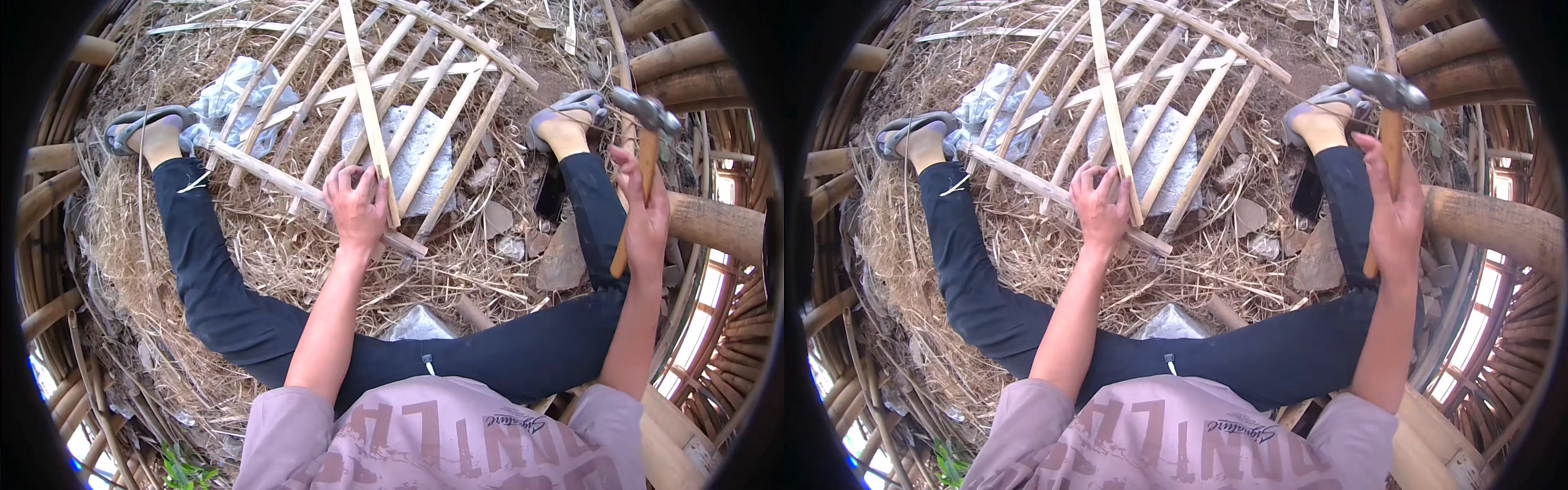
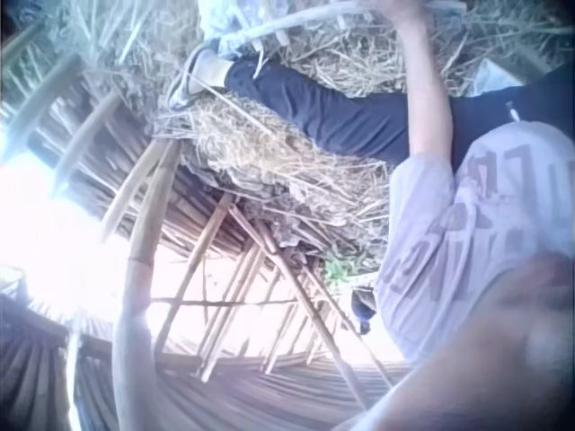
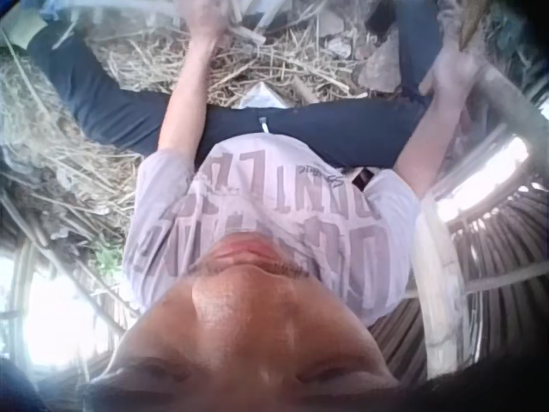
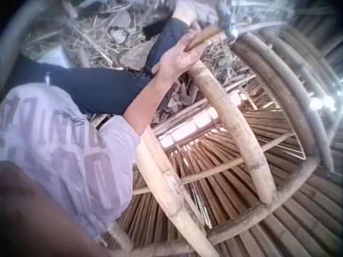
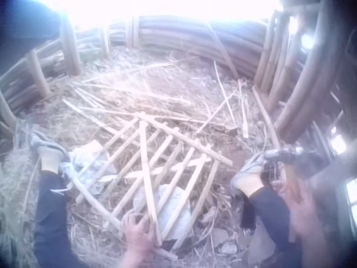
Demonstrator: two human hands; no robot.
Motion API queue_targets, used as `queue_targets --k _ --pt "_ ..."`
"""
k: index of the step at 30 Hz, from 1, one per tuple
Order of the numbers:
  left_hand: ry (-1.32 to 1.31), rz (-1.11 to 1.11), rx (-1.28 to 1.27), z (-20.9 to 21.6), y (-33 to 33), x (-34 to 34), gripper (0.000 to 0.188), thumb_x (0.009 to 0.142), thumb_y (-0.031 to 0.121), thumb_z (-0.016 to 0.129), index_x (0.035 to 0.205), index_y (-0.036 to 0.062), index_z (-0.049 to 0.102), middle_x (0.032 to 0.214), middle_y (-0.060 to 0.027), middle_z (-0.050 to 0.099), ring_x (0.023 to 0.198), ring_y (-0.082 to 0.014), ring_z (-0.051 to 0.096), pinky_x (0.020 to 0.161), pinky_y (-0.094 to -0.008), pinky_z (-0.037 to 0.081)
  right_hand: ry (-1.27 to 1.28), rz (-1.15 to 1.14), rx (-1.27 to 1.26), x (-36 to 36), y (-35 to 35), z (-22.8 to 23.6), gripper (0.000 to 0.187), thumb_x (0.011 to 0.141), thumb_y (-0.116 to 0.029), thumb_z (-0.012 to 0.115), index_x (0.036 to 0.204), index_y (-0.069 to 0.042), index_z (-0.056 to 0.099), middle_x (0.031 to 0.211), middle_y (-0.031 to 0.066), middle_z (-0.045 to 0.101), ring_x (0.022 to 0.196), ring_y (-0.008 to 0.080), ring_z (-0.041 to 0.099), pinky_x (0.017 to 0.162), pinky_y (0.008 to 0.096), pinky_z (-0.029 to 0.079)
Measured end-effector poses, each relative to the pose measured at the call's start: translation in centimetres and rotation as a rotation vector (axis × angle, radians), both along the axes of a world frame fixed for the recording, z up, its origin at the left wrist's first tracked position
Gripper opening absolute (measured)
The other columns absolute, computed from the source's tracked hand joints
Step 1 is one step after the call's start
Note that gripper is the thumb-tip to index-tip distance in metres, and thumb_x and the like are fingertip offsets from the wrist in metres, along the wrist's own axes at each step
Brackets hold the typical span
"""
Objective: The person constructs a bamboo frame by positioning bamboo strips across each other, driving nails into the slats with a hammer, and turning the frame around to secure additional bamboo pieces.
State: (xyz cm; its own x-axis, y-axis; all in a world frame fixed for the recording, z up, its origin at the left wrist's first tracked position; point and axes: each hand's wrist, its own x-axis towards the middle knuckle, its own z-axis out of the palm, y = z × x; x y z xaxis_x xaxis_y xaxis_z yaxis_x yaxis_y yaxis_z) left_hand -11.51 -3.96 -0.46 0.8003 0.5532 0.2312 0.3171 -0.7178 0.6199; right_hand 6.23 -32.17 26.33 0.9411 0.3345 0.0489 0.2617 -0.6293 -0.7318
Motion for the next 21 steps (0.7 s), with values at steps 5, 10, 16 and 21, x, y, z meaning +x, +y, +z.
queue_targets --k 5,10,16,21 --pt "0.026 -0.062 -0.024 0.3 0.2 0.1 0.037 0.090 0.029 0.077 0.122 0.0106 0.073 0.120 -0.0138 0.059 0.131 -0.0362 0.045 0.109 -0.0534 0.034 0.155 -0.195 0.283 -5.0 -2.6 -1.7 0.030 0.112 -0.034 0.047 0.109 -0.006 0.056 0.127 0.0149 0.066 0.125 0.0241 0.061 0.108 0.0433 0.047" --pt "0.050 -0.086 0.073 0.0 0.1 -0.1 0.039 0.090 0.030 0.076 0.122 0.0085 0.073 0.122 -0.0145 0.058 0.132 -0.0377 0.044 0.109 -0.0551 0.035 0.223 -0.232 0.338 -5.4 -3.1 -3.7 0.030 0.112 -0.033 0.048 0.109 -0.005 0.057 0.120 0.0140 0.068 0.119 0.0222 0.064 0.104 0.0409 0.051" --pt "0.081 -0.071 0.129 0.1 -0.1 -0.1 0.040 0.090 0.030 0.076 0.122 0.0064 0.073 0.122 -0.0143 0.057 0.130 -0.0381 0.045 0.108 -0.0546 0.035 0.268 -0.191 0.400 -5.4 -2.5 -4.7 0.027 0.112 -0.031 0.050 0.107 -0.006 0.058 0.114 0.0118 0.068 0.112 0.0206 0.066 0.098 0.0385 0.054" --pt "0.104 -0.110 0.072 0.6 0.4 0.1 0.049 0.086 0.032 0.080 0.127 0.0070 0.071 0.123 -0.0141 0.057 0.127 -0.0369 0.047 0.108 -0.0520 0.036 0.277 -0.137 0.359 -5.5 -2.1 -4.7 0.027 0.111 -0.031 0.050 0.105 -0.006 0.058 0.112 0.0113 0.069 0.110 0.0191 0.066 0.095 0.0363 0.055"
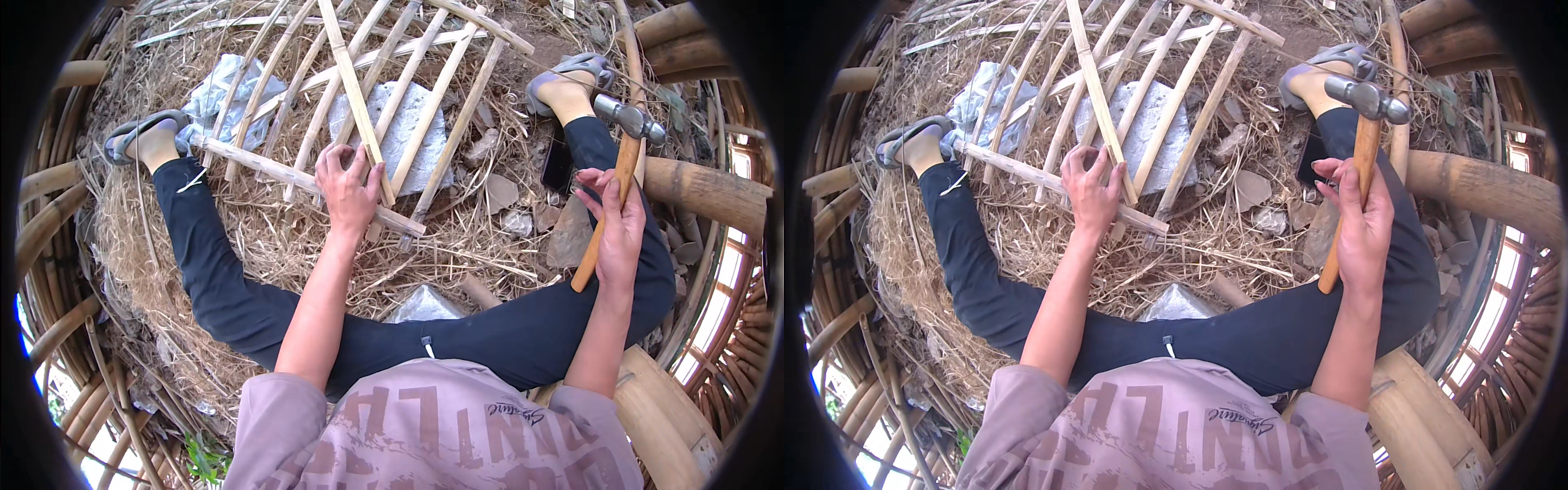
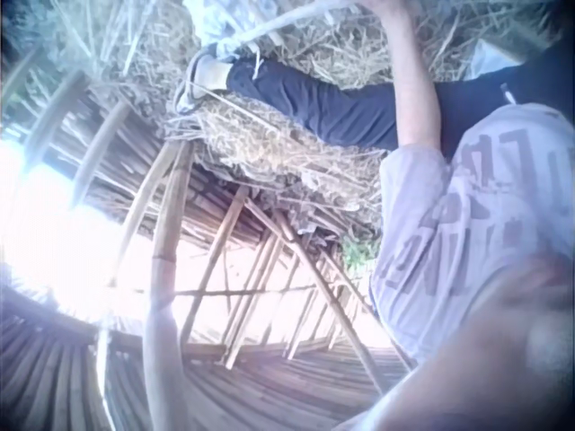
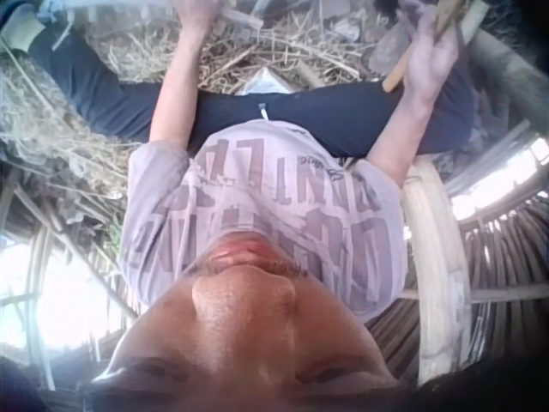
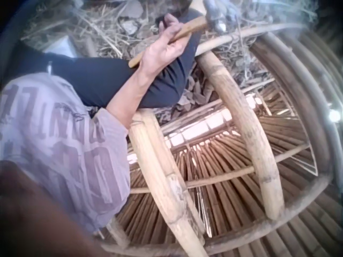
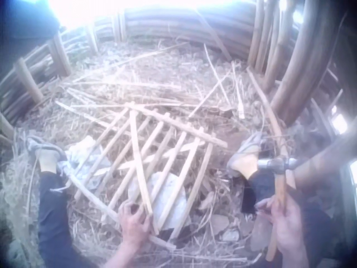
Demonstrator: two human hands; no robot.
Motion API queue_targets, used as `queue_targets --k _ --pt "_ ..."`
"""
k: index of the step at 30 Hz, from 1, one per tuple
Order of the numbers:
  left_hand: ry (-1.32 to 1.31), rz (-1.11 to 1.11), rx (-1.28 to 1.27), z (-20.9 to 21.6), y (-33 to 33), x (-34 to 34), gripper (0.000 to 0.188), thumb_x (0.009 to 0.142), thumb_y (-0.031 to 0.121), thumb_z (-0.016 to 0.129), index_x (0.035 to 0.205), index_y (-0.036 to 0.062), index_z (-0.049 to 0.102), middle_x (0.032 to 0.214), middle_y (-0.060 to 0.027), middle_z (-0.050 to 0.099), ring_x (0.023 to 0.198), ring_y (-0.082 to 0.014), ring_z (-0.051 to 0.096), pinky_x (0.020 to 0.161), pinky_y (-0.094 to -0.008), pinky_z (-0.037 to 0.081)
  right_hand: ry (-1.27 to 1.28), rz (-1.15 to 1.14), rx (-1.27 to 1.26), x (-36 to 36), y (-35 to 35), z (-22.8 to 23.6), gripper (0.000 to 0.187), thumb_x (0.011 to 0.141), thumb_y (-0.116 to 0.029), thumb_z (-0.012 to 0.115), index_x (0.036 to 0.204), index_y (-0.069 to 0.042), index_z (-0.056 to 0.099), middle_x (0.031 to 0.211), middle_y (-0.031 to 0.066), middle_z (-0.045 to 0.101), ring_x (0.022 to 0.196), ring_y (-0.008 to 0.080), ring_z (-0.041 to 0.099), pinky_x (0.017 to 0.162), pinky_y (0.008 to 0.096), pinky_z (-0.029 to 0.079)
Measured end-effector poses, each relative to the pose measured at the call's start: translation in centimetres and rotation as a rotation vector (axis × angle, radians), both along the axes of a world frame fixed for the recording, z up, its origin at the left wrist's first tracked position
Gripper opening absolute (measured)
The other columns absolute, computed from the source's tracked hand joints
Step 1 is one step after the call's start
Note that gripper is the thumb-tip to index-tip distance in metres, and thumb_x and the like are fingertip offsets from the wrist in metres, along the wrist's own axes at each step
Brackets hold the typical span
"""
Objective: The person constructs a bamboo frame by positioning bamboo strips across each other, driving nails into the slats with a hammer, and turning the frame around to secure additional bamboo pieces.
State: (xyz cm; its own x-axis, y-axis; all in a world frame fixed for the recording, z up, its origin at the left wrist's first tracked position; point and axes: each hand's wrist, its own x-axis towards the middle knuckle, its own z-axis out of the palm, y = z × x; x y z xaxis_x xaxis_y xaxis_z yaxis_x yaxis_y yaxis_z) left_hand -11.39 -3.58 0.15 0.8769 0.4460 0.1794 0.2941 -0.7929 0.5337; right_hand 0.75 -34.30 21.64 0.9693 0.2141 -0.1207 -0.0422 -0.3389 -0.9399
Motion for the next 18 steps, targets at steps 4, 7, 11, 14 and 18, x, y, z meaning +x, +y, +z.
queue_targets --k 4,7,11,14,18 --pt "0.022 0.020 -0.039 0.2 0.2 -0.3 0.062 0.084 0.035 0.082 0.139 0.0113 0.065 0.127 -0.0129 0.055 0.130 -0.0359 0.044 0.109 -0.0521 0.035 -0.005 0.025 -0.010 0.0 0.3 -0.1 0.028 0.111 -0.031 0.050 0.105 -0.005 0.058 0.111 0.0109 0.069 0.110 0.0184 0.066 0.094 0.0352 0.055" --pt "0.140 -0.103 -0.034 0.7 0.9 -0.7 0.077 0.082 0.039 0.083 0.150 0.0165 0.055 0.133 -0.0123 0.050 0.134 -0.0355 0.039 0.112 -0.0523 0.032 0.004 0.000 -0.009 -0.1 0.1 -0.2 0.027 0.112 -0.031 0.050 0.105 -0.006 0.058 0.111 0.0106 0.069 0.109 0.0182 0.066 0.093 0.0351 0.055" --pt "0.240 -0.174 -0.004 0.4 1.1 -0.9 0.101 0.075 0.049 0.087 0.159 0.0176 0.039 0.143 -0.0153 0.039 0.144 -0.0399 0.027 0.117 -0.0563 0.026 0.008 0.000 -0.016 -0.1 0.2 -0.1 0.027 0.112 -0.030 0.050 0.105 -0.006 0.058 0.111 0.0106 0.069 0.108 0.0177 0.066 0.093 0.0350 0.055" --pt "0.161 -0.059 0.077 0.6 0.9 -1.0 0.126 0.070 0.063 0.086 0.161 0.0015 0.025 0.156 -0.0219 0.026 0.148 -0.0414 0.018 0.119 -0.0585 0.023 0.015 -0.002 -0.003 -0.1 0.2 -0.2 0.027 0.111 -0.030 0.050 0.105 -0.006 0.059 0.111 0.0105 0.069 0.108 0.0174 0.066 0.092 0.0347 0.054" --pt "0.232 -0.007 0.075 0.0 1.3 -0.9 0.129 0.068 0.071 0.083 0.161 0.0034 0.026 0.163 -0.0224 0.020 0.153 -0.0434 0.012 0.122 -0.0606 0.017 0.018 0.005 -0.018 -0.2 0.5 -0.4 0.028 0.111 -0.031 0.051 0.104 -0.005 0.059 0.109 0.0096 0.070 0.106 0.0170 0.066 0.091 0.0336 0.054"
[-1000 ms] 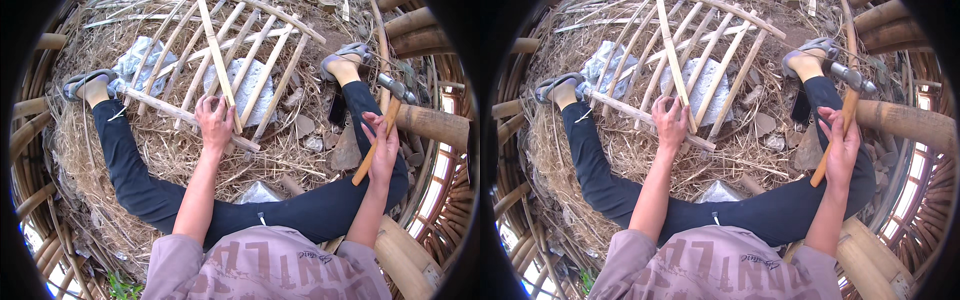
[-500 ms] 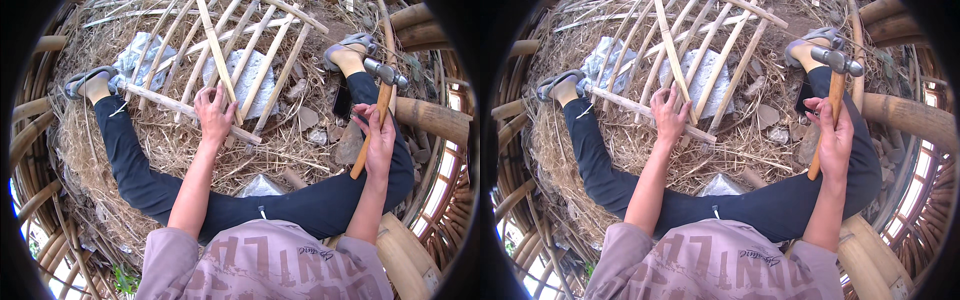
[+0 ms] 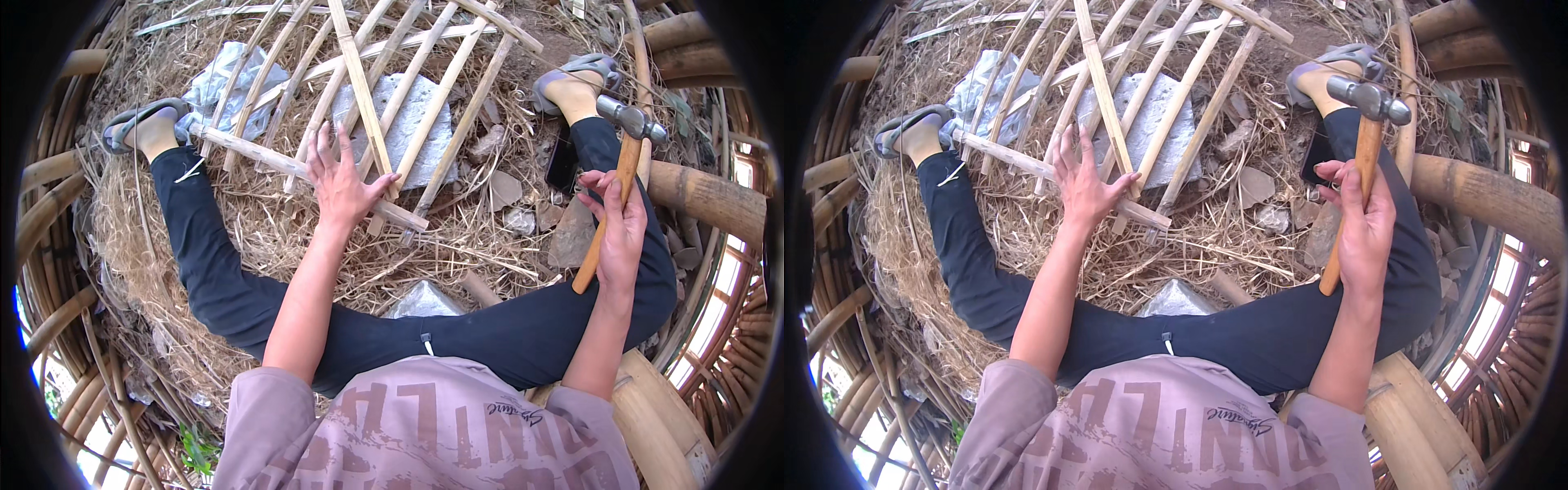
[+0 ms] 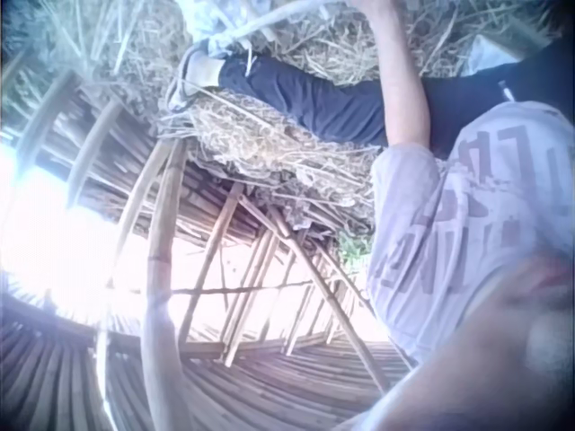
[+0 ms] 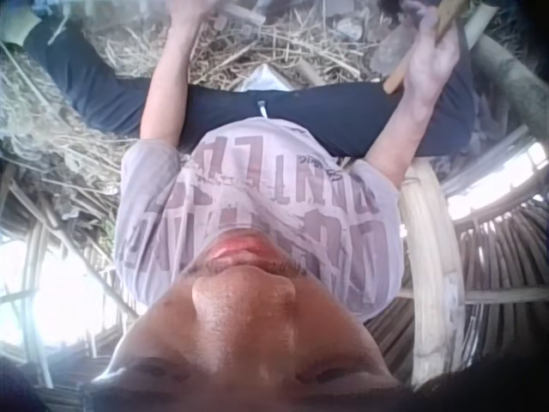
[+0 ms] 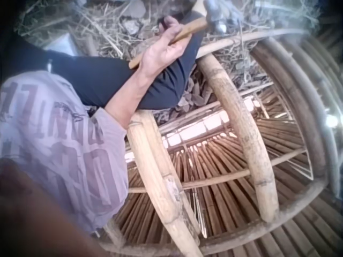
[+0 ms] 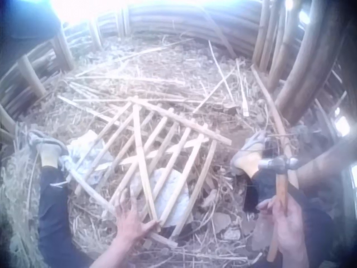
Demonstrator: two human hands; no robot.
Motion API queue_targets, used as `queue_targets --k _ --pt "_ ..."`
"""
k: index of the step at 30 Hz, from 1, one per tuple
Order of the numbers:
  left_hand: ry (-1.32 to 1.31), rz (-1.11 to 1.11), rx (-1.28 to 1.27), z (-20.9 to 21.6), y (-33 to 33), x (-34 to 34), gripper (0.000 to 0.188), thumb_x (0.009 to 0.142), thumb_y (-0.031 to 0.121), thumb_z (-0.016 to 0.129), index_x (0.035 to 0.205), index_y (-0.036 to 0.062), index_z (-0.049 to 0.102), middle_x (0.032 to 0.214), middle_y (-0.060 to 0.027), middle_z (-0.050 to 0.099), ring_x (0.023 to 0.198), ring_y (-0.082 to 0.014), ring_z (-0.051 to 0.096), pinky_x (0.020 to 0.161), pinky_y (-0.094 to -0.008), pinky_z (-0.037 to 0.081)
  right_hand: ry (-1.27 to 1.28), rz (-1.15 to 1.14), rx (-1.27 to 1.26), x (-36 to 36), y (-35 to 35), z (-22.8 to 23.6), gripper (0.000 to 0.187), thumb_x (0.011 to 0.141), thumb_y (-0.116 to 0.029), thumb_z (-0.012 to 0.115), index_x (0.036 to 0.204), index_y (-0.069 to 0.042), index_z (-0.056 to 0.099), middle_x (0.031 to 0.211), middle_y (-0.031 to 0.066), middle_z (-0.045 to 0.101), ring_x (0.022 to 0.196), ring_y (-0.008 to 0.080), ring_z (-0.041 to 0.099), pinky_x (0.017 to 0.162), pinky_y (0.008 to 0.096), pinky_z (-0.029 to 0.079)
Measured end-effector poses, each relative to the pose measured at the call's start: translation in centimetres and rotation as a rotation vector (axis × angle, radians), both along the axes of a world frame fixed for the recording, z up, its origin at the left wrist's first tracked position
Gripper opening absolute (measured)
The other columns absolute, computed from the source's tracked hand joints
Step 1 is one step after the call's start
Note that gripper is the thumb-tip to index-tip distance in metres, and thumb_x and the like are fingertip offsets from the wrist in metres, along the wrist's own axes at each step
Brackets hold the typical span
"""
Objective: The person constructs a bamboo frame by positioning bamboo strips across each other, driving nails into the slats with a hammer, and turning the frame around to secure additional bamboo pieces.
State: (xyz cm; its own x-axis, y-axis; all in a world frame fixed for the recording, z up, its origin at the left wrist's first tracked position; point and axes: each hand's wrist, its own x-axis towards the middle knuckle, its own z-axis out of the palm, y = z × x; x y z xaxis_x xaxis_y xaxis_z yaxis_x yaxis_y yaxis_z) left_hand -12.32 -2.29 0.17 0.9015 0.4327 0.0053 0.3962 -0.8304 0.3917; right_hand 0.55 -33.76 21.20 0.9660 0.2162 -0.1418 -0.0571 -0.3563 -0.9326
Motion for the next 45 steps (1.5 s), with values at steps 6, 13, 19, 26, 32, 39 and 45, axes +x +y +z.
queue_targets --k 6,13,19,26,32,39,45 --pt "0.013 0.010 -0.008 -0.2 -0.1 0.0 0.129 0.067 0.072 0.082 0.161 0.0037 0.026 0.162 -0.0213 0.023 0.153 -0.0424 0.015 0.122 -0.0597 0.016 0.027 0.000 0.012 -0.2 1.0 -0.6 0.029 0.111 -0.032 0.052 0.105 -0.005 0.060 0.105 0.0078 0.070 0.100 0.0147 0.067 0.089 0.0311 0.055" --pt "0.074 0.051 -0.043 0.2 -0.2 0.5 0.134 0.067 0.073 0.082 0.163 0.0025 0.020 0.164 -0.0226 0.019 0.155 -0.0431 0.011 0.123 -0.0602 0.013 0.043 0.015 0.059 -0.4 1.8 -1.1 0.029 0.110 -0.033 0.053 0.109 -0.005 0.059 0.096 0.0053 0.069 0.088 0.0110 0.066 0.081 0.0281 0.056" --pt "0.201 0.099 -0.120 0.3 0.2 0.5 0.141 0.065 0.071 0.085 0.165 0.0034 0.011 0.168 -0.0237 0.010 0.156 -0.0468 0.000 0.125 -0.0605 0.007 0.172 0.036 0.115 -1.5 4.5 -0.5 0.032 0.111 -0.029 0.051 0.136 -0.009 0.054 0.076 -0.0040 0.053 0.057 -0.0005 0.047 0.045 0.0160 0.041" --pt "0.227 0.088 -0.168 0.7 -0.5 2.4 0.144 0.063 0.073 0.084 0.165 0.0041 0.010 0.168 -0.0247 0.011 0.157 -0.0446 -0.002 0.126 -0.0598 0.005 0.068 0.085 0.010 -2.6 6.0 -2.2 0.036 0.102 -0.024 0.066 0.130 -0.004 0.054 0.076 -0.0046 0.054 0.059 0.0040 0.050 0.051 0.0224 0.042" --pt "0.216 0.145 -0.149 0.9 0.5 0.2 0.141 0.064 0.074 0.083 0.165 0.0045 0.012 0.168 -0.0235 0.011 0.157 -0.0443 -0.003 0.126 -0.0600 0.005 -0.044 0.237 -0.394 -0.3 13.6 -11.0 0.046 0.086 -0.038 0.082 0.096 -0.001 0.057 0.073 0.0109 0.064 0.064 0.0230 0.066 0.061 0.0374 0.054" --pt "0.039 0.190 -0.025 -0.4 -1.7 -0.7 0.132 0.070 0.075 0.077 0.162 -0.0003 0.020 0.162 -0.0248 0.022 0.154 -0.0480 0.003 0.123 -0.0647 0.000 -0.128 0.283 -0.637 0.4 21.2 -15.6 0.075 0.073 -0.050 0.089 0.114 0.004 0.055 0.100 0.0271 0.072 0.095 0.0445 0.071 0.082 0.0523 0.056" --pt "0.054 0.219 -0.119 1.4 0.2 -1.6 0.120 0.080 0.064 0.076 0.160 -0.0049 0.020 0.160 -0.0251 0.018 0.154 -0.0465 0.003 0.122 -0.0643 0.006 -0.112 0.317 -0.746 0.3 22.4 -16.5 0.072 0.074 -0.049 0.089 0.111 0.002 0.053 0.099 0.0283 0.071 0.094 0.0469 0.070 0.081 0.0532 0.055"
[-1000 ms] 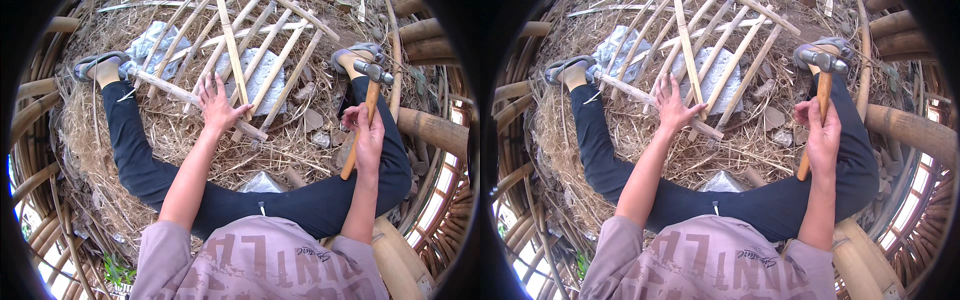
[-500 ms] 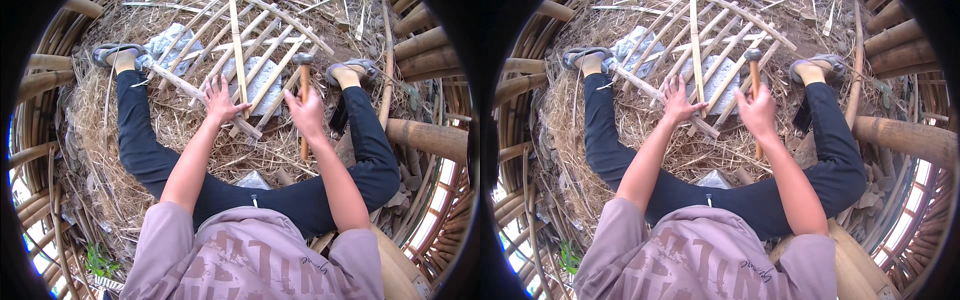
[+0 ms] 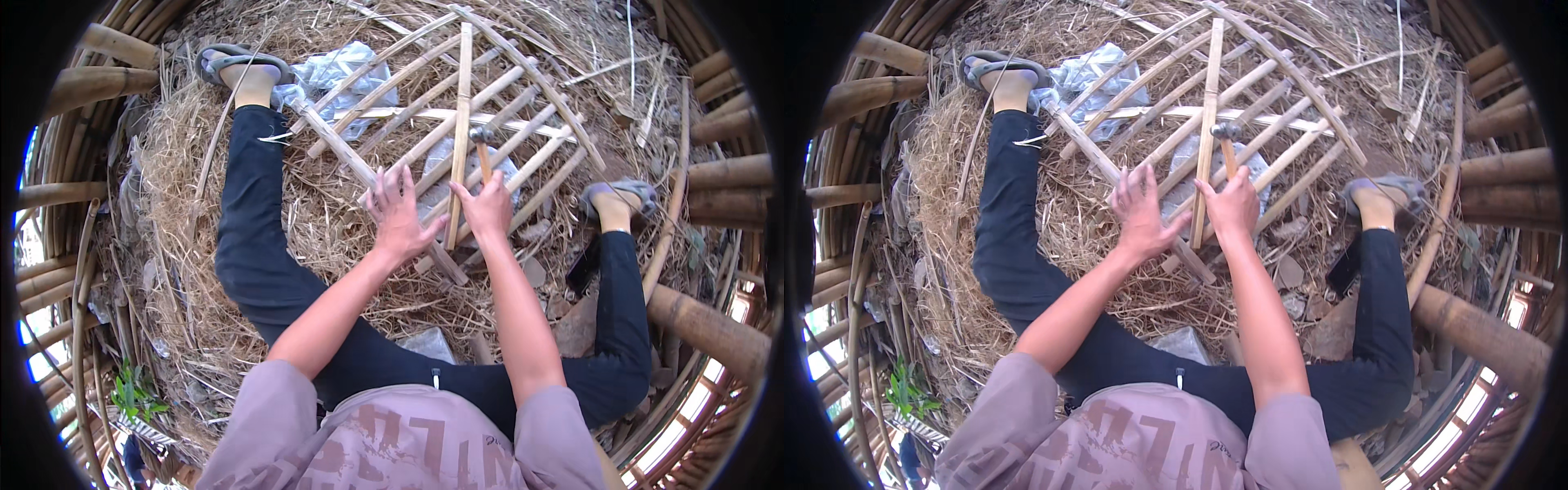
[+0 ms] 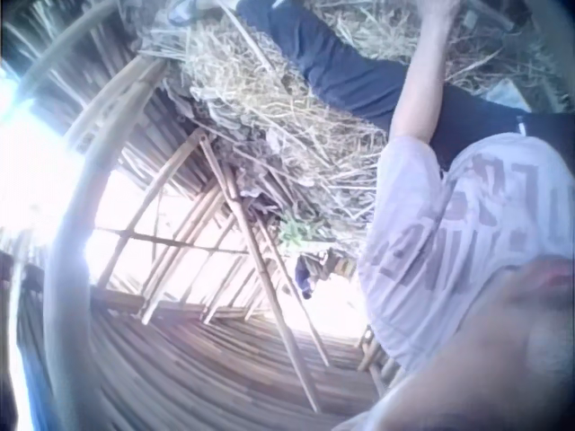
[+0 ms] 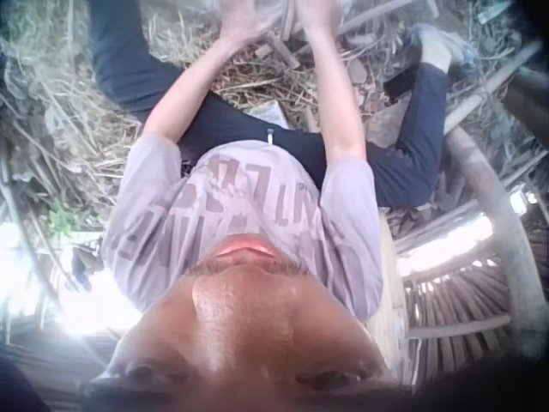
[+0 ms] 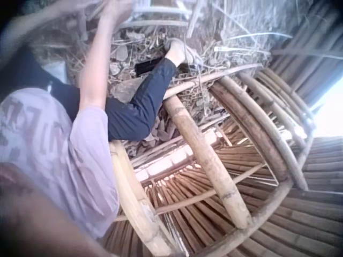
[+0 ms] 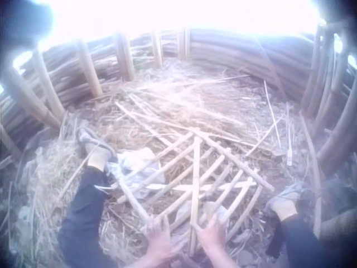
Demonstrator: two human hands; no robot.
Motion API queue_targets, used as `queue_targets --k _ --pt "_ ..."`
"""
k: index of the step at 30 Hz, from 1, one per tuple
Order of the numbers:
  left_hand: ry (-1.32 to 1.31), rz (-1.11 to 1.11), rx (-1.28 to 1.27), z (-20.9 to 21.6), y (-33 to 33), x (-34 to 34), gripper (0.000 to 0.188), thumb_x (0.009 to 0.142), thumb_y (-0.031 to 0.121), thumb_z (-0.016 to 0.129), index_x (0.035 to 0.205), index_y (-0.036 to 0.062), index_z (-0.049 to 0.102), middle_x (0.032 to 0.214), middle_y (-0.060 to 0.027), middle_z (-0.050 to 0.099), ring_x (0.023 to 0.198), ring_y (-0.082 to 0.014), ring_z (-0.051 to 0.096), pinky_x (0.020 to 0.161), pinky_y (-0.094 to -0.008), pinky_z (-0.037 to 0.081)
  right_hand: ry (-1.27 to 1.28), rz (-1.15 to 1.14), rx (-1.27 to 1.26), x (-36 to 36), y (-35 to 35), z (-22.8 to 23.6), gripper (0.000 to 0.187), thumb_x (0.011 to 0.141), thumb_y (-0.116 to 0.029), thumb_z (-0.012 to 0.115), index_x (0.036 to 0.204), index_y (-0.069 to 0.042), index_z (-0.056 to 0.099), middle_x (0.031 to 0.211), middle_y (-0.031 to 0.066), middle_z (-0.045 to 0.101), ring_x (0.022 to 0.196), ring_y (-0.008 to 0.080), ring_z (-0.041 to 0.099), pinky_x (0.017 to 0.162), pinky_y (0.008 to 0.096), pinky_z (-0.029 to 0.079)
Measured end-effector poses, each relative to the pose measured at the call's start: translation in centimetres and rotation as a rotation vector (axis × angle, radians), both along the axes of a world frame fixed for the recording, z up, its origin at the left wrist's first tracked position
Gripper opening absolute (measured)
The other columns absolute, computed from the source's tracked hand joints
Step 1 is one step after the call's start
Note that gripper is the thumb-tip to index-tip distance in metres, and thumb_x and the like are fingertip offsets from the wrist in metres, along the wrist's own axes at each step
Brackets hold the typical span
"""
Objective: The person constructs a bamboo frame by positioning bamboo strips across each other, driving nails into the slats with a hammer, and turning the frame around to secure additional bamboo pieces.
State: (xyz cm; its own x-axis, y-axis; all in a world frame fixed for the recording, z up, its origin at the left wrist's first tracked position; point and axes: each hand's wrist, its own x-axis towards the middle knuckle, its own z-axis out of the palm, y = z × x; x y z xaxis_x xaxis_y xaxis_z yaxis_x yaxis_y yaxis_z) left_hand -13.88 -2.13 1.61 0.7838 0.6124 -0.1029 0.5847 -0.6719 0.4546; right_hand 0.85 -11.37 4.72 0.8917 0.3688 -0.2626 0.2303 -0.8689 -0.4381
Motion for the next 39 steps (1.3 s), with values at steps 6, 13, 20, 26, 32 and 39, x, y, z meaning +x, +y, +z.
queue_targets --k 6,13,20,26,32,39 --pt "-0.455 0.138 0.361 0.0 21.2 4.2 0.026 0.088 0.024 0.070 0.104 0.0038 0.072 0.104 -0.0137 0.070 0.103 -0.0346 0.066 0.094 -0.0451 0.049 -0.001 -0.007 -0.038 -0.4 0.3 0.6 0.065 0.077 -0.049 0.088 0.101 -0.001 0.051 0.084 0.0231 0.069 0.081 0.0457 0.069 0.073 0.0534 0.053" --pt "0.151 0.345 0.238 -5.3 32.8 5.1 0.019 0.084 0.022 0.070 0.099 0.0208 0.082 0.103 -0.0132 0.075 0.103 -0.0342 0.071 0.094 -0.0482 0.054 -0.061 -0.032 0.007 -0.6 0.0 -1.2 0.066 0.074 -0.049 0.090 0.099 -0.001 0.051 0.074 0.0190 0.065 0.071 0.0435 0.066 0.067 0.0521 0.051" --pt "-0.193 0.439 0.074 -8.6 39.8 4.1 0.023 0.083 0.026 0.076 0.102 0.0131 0.080 0.102 -0.0124 0.078 0.095 -0.0268 0.075 0.090 -0.0378 0.057 -0.024 -0.036 0.024 -0.4 0.0 -1.3 0.065 0.074 -0.049 0.089 0.099 -0.002 0.052 0.073 0.0177 0.064 0.070 0.0426 0.065 0.066 0.0527 0.050" --pt "-0.028 0.302 0.143 -6.5 42.0 4.9 0.032 0.084 0.030 0.079 0.111 0.0132 0.079 0.099 -0.0107 0.079 0.093 -0.0245 0.076 0.087 -0.0369 0.058 -0.028 -0.018 0.057 -0.9 0.6 -0.9 0.063 0.074 -0.048 0.090 0.097 -0.004 0.053 0.072 0.0155 0.063 0.069 0.0403 0.065 0.065 0.0514 0.050" --pt "0.188 0.086 0.024 -5.0 37.0 5.7 0.038 0.085 0.034 0.080 0.116 0.0123 0.078 0.099 -0.0107 0.079 0.095 -0.0253 0.075 0.089 -0.0372 0.057 -0.054 -0.022 0.050 -0.6 0.2 -1.1 0.062 0.074 -0.048 0.090 0.096 -0.004 0.053 0.070 0.0142 0.062 0.067 0.0389 0.064 0.064 0.0501 0.050" --pt "-0.106 0.108 -0.292 -3.5 40.4 5.4 0.048 0.082 0.035 0.087 0.121 0.0092 0.075 0.097 -0.0135 0.078 0.090 -0.0211 0.074 0.081 -0.0330 0.056 -0.042 -0.027 0.037 -0.7 0.2 -0.9 0.062 0.074 -0.049 0.090 0.094 -0.004 0.052 0.070 0.0139 0.062 0.066 0.0379 0.064 0.063 0.0495 0.050"
